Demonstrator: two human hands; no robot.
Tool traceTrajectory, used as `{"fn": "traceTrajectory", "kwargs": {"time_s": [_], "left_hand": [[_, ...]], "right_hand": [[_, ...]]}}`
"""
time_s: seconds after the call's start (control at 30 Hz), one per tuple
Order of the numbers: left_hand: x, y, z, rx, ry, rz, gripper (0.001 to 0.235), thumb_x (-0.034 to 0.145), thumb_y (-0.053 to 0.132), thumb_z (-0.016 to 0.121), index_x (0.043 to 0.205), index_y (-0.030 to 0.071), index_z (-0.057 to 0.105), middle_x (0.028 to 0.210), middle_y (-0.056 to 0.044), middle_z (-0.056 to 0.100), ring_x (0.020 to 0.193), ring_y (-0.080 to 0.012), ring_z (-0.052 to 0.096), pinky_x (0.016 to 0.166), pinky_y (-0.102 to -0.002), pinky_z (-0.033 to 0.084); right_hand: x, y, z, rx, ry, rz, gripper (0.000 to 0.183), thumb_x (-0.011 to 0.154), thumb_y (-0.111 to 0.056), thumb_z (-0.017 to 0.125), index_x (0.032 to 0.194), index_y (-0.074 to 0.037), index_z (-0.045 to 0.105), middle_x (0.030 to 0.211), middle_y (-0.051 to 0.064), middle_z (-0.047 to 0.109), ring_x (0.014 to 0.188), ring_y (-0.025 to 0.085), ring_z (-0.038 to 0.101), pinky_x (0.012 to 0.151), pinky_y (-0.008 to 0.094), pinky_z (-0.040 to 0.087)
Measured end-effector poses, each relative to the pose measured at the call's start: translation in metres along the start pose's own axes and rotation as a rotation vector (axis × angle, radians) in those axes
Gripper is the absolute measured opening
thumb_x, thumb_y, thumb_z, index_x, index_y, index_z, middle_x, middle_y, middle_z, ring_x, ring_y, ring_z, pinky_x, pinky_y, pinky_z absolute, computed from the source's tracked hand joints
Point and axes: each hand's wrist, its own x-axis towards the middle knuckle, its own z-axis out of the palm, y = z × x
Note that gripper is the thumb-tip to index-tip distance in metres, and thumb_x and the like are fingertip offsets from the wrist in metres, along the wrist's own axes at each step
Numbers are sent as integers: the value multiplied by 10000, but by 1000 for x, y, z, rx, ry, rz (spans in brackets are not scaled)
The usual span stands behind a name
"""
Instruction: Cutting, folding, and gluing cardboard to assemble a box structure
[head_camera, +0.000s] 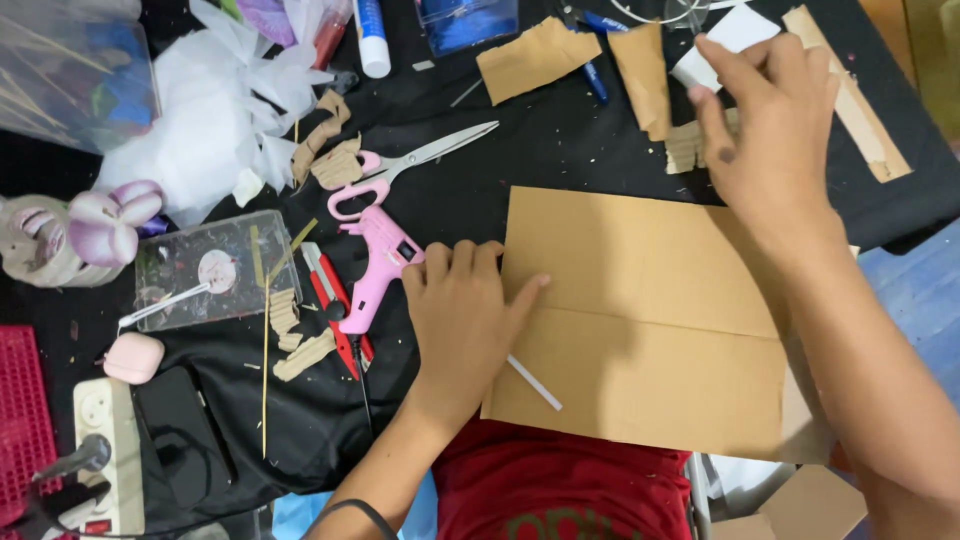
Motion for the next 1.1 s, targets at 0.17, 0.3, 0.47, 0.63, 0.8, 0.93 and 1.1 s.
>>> {"fn": "traceTrajectory", "kwargs": {"time_s": [0.17, 0.3, 0.47, 0.63, 0.8, 0.93, 1.1], "left_hand": [[9, 4, 9, -229, -163, -67, 538, 853, 537, 713, 1205, 131, 702, 900, -22, 726, 920, -325, 568, 793, -487, 377], [12, 20, 18, -234, -169, 30, 536, 881, 498, 671, 1259, 118, 679, 957, -91, 711, 917, -364, 590, 745, -501, 401], [4, 43, 0, -324, -142, 105, 584, 876, 411, 735, 1311, 27, 672, 984, -150, 673, 857, -349, 639, 727, -432, 430], [-19, 65, -21, -377, -70, 212, 579, 874, 383, 749, 1334, 39, 669, 1082, -140, 586, 933, -367, 607, 754, -449, 443], [-45, 102, -34, -475, -84, 321, 684, 838, 664, 640, 1268, 132, 639, 1245, -89, 608, 1031, -355, 594, 846, -512, 451], [-75, 135, -70, -770, -360, 318, 1050, 696, 758, 587, 1493, 83, 471, 1491, -158, 511, 1266, -369, 572, 1035, -526, 404], [-124, 153, -94, -912, -533, 207, 1186, 566, 605, 736, 1575, 155, 304, 1439, -108, 622, 1244, -332, 648, 885, -529, 513]], "right_hand": [[-29, -23, -34, 179, -304, 68, 354, 1131, -197, 519, 1374, 6, 676, 1087, 192, 667, 961, 400, 556, 813, 488, 391], [-69, -43, -33, 78, -244, 63, 369, 1038, -327, 680, 1282, -60, 754, 1267, 109, 663, 1132, 370, 550, 911, 487, 444], [-113, -46, -31, 80, -174, 292, 177, 1054, -291, 691, 1082, -117, 686, 1287, 65, 590, 1270, 346, 480, 1030, 456, 380], [-146, -45, -65, 212, -137, 461, 138, 1056, -223, 717, 1049, -94, 668, 900, 128, 679, 893, 408, 654, 817, 495, 488], [-180, -55, -129, 354, 76, 641, 73, 1167, -103, 640, 1120, -59, 605, 928, 13, 596, 789, 111, 493, 731, 281, 385], [-206, -87, -158, 456, 277, 551, 174, 1208, -85, 659, 1133, 38, 562, 909, 104, 579, 762, 129, 500, 664, 253, 348], [-223, -140, -164, 302, 453, 386, 159, 1178, -42, 672, 1081, 73, 617, 959, 170, 612, 860, 247, 590, 804, 349, 460]]}}
